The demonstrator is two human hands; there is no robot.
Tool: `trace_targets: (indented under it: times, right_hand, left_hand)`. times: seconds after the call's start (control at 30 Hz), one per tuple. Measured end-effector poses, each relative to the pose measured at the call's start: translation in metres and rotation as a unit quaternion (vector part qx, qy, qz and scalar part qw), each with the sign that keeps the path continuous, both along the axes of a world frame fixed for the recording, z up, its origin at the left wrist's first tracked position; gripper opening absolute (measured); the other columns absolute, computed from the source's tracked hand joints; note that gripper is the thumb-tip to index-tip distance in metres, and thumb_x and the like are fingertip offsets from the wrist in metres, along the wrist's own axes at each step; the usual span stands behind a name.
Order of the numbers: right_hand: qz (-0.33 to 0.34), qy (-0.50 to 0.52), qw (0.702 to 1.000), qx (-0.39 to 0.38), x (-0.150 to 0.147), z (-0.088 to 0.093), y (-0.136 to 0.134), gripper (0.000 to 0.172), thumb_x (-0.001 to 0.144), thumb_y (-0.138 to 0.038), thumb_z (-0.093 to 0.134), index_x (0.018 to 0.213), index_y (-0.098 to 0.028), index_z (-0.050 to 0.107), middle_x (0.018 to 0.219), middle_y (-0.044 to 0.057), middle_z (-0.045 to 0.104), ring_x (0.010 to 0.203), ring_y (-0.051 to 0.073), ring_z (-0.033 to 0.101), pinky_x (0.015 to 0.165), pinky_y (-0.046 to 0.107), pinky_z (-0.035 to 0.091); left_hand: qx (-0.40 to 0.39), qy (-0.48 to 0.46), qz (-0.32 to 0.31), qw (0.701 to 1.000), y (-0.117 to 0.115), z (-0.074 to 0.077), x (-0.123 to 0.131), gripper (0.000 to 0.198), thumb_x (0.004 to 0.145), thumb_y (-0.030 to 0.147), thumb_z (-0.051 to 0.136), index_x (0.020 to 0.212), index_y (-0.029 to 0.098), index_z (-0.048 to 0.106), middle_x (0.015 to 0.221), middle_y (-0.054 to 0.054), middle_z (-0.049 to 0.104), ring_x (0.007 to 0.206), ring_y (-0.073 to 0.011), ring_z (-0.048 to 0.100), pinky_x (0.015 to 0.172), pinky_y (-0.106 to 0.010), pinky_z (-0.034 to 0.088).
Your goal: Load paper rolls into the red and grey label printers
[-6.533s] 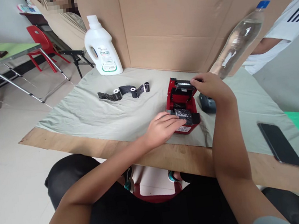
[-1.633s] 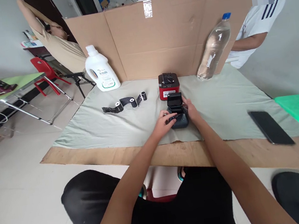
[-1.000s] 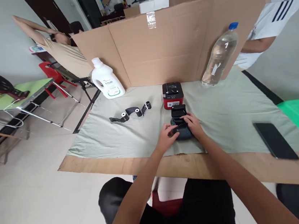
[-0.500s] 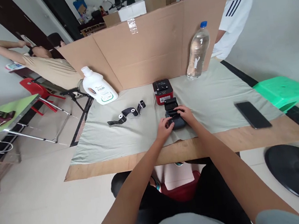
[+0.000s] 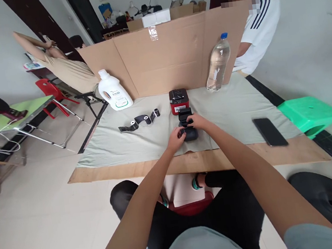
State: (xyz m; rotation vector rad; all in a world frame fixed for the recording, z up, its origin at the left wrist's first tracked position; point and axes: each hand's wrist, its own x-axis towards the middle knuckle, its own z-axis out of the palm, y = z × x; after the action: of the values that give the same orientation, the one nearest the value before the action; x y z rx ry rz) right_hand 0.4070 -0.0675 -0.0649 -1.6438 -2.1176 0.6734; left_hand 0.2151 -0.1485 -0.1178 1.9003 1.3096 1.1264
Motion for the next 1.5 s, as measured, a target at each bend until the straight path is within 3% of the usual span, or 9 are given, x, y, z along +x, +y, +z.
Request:
trace_targets:
  times: [0.13, 0.3, 0.5, 0.63, 1.0, 1.27, 1.4, 1.5]
  right_hand:
    - [-0.055, -0.09, 0.994, -0.011, -0.022, 0.013, 0.001, 0.029, 0.072, -0.018, 0.083, 0.101, -0.019, 0.08, 0.124, 0.018, 0.069, 0.117, 0.037, 0.063, 0.102, 0.053, 0.049]
    - [-0.086, -0.141, 0.986, 0.003, -0.039, 0.016, -0.006, 0.039, 0.082, -0.024, 0.076, 0.119, -0.011, 0.077, 0.132, 0.03, 0.064, 0.124, 0.043, 0.061, 0.1, 0.06, 0.05]
    - [-0.068, -0.141, 0.987, 0.027, -0.032, 0.016, -0.017, 0.041, 0.085, -0.029, 0.072, 0.125, -0.02, 0.076, 0.132, 0.021, 0.063, 0.114, 0.037, 0.066, 0.097, 0.055, 0.056]
    - [-0.063, -0.143, 0.988, 0.019, -0.031, 0.019, -0.023, 0.034, 0.089, -0.024, 0.069, 0.121, -0.017, 0.077, 0.136, 0.022, 0.059, 0.11, 0.037, 0.069, 0.097, 0.054, 0.056]
    - [-0.036, -0.181, 0.983, -0.018, -0.027, 0.04, -0.028, 0.034, 0.089, -0.021, 0.071, 0.124, -0.02, 0.073, 0.139, 0.018, 0.058, 0.108, 0.031, 0.071, 0.097, 0.043, 0.054]
    - [-0.062, -0.192, 0.979, 0.005, -0.022, 0.037, -0.047, 0.038, 0.096, -0.024, 0.063, 0.133, -0.024, 0.065, 0.145, 0.017, 0.051, 0.125, 0.034, 0.062, 0.099, 0.043, 0.053]
    - [-0.066, -0.201, 0.977, 0.031, -0.025, 0.037, -0.05, 0.034, 0.095, -0.02, 0.062, 0.129, -0.02, 0.066, 0.152, 0.02, 0.043, 0.132, 0.038, 0.055, 0.099, 0.047, 0.053]
    - [-0.042, -0.196, 0.979, 0.045, -0.03, 0.041, -0.047, 0.033, 0.093, -0.015, 0.062, 0.126, -0.019, 0.065, 0.148, 0.021, 0.047, 0.128, 0.038, 0.057, 0.1, 0.048, 0.052]
  left_hand:
    - [0.003, 0.007, 0.004, 1.0, 0.0, -0.001, 0.001, 0.03, 0.092, 0.023, 0.063, 0.121, 0.018, 0.07, 0.094, -0.003, 0.058, 0.077, -0.0143, 0.055, 0.076, -0.029, 0.052]
    - [0.009, 0.015, 0.013, 1.0, -0.002, 0.003, 0.003, 0.033, 0.089, 0.019, 0.064, 0.122, 0.019, 0.07, 0.092, -0.002, 0.058, 0.074, -0.0137, 0.055, 0.076, -0.029, 0.053]
    - [0.022, 0.016, 0.017, 0.999, -0.003, 0.006, 0.003, 0.034, 0.088, 0.016, 0.065, 0.121, 0.018, 0.071, 0.09, -0.001, 0.057, 0.073, -0.0135, 0.054, 0.077, -0.029, 0.052]
    - [0.027, 0.012, 0.021, 0.999, -0.002, 0.003, 0.003, 0.035, 0.088, 0.016, 0.065, 0.122, 0.018, 0.07, 0.091, -0.001, 0.058, 0.073, -0.0134, 0.054, 0.077, -0.029, 0.053]
    - [0.039, -0.011, 0.012, 0.999, 0.003, -0.004, 0.002, 0.034, 0.089, 0.02, 0.066, 0.123, 0.018, 0.069, 0.092, -0.001, 0.06, 0.068, -0.0118, 0.053, 0.071, -0.027, 0.051]
    - [0.006, -0.052, 0.012, 0.999, 0.003, -0.004, 0.002, 0.044, 0.086, 0.019, 0.066, 0.13, 0.018, 0.064, 0.087, 0.001, 0.059, 0.065, -0.0104, 0.052, 0.068, -0.025, 0.048]
    - [-0.002, -0.055, 0.017, 0.998, 0.002, -0.002, 0.002, 0.043, 0.086, 0.018, 0.065, 0.129, 0.018, 0.066, 0.087, 0.001, 0.06, 0.066, -0.0108, 0.052, 0.069, -0.025, 0.047]
    - [0.003, -0.044, 0.02, 0.999, 0.002, -0.001, 0.002, 0.042, 0.086, 0.018, 0.066, 0.127, 0.018, 0.068, 0.087, 0.001, 0.061, 0.067, -0.0117, 0.052, 0.071, -0.026, 0.047]
